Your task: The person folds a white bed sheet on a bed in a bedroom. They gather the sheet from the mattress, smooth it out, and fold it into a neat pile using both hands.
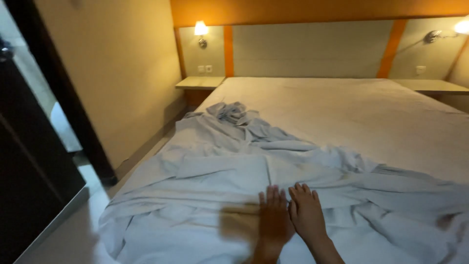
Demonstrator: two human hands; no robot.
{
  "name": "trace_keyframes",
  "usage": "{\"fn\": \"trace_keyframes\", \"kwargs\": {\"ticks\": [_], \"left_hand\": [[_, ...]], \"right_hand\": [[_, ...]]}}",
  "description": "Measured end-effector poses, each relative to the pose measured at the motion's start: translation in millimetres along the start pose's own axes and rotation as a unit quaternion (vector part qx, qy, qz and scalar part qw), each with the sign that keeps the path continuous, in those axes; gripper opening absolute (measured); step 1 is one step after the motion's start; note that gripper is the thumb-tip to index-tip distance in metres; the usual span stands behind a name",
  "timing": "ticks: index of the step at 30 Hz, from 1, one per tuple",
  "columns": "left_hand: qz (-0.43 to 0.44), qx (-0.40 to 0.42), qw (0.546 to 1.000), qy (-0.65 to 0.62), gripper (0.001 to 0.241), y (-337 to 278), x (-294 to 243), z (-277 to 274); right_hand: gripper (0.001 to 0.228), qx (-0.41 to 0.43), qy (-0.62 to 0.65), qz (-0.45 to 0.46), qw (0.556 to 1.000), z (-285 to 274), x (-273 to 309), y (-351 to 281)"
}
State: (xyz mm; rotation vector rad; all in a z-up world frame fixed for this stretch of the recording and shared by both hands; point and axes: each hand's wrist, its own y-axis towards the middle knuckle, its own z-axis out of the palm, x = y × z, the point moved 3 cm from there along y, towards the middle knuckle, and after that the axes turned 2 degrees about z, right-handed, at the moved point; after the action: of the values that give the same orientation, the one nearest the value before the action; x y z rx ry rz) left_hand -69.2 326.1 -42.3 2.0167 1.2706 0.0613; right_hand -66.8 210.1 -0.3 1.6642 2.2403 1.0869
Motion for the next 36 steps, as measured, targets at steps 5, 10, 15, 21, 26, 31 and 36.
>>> {"fn": "trace_keyframes", "kwargs": {"ticks": [5, 10, 15, 21, 26, 31, 36], "left_hand": [[-0.112, -0.134, 0.981, 0.08, 0.072, -16.2, 50.3, -10.5], [-0.146, -0.103, 0.981, 0.078, 0.068, -14.9, 30.4, -16.2], [-0.108, -0.166, 0.971, 0.136, 0.065, -20.1, 28.0, -15.6], [-0.1, -0.201, 0.964, 0.14, 0.066, -29.6, 19.3, -22.5], [-0.109, -0.197, 0.974, 0.013, 0.064, -27.0, 21.0, -33.0], [-0.126, -0.161, 0.978, -0.039, 0.067, -26.0, 27.0, -33.2], [-0.136, -0.118, 0.98, -0.087, 0.071, -24.0, 27.2, -37.5]], "right_hand": [[0.053, 0.05, 0.019, 0.003, 0.999, 42.9, -3.5, -2.4], [0.054, 0.067, 0.012, 0.016, 0.998, 36.2, -0.6, -6.0], [0.057, 0.048, -0.007, -0.02, 0.999, 36.2, -3.0, -6.7], [0.059, 0.072, -0.055, -0.061, 0.994, 52.8, -24.7, -15.7], [0.063, 0.163, -0.148, -0.033, 0.975, 74.4, -43.7, -7.8], [0.064, 0.192, -0.161, -0.015, 0.968, 94.9, -61.9, -7.7], [0.056, 0.154, -0.119, 0.003, 0.981, 82.2, -55.4, -15.9]]}}
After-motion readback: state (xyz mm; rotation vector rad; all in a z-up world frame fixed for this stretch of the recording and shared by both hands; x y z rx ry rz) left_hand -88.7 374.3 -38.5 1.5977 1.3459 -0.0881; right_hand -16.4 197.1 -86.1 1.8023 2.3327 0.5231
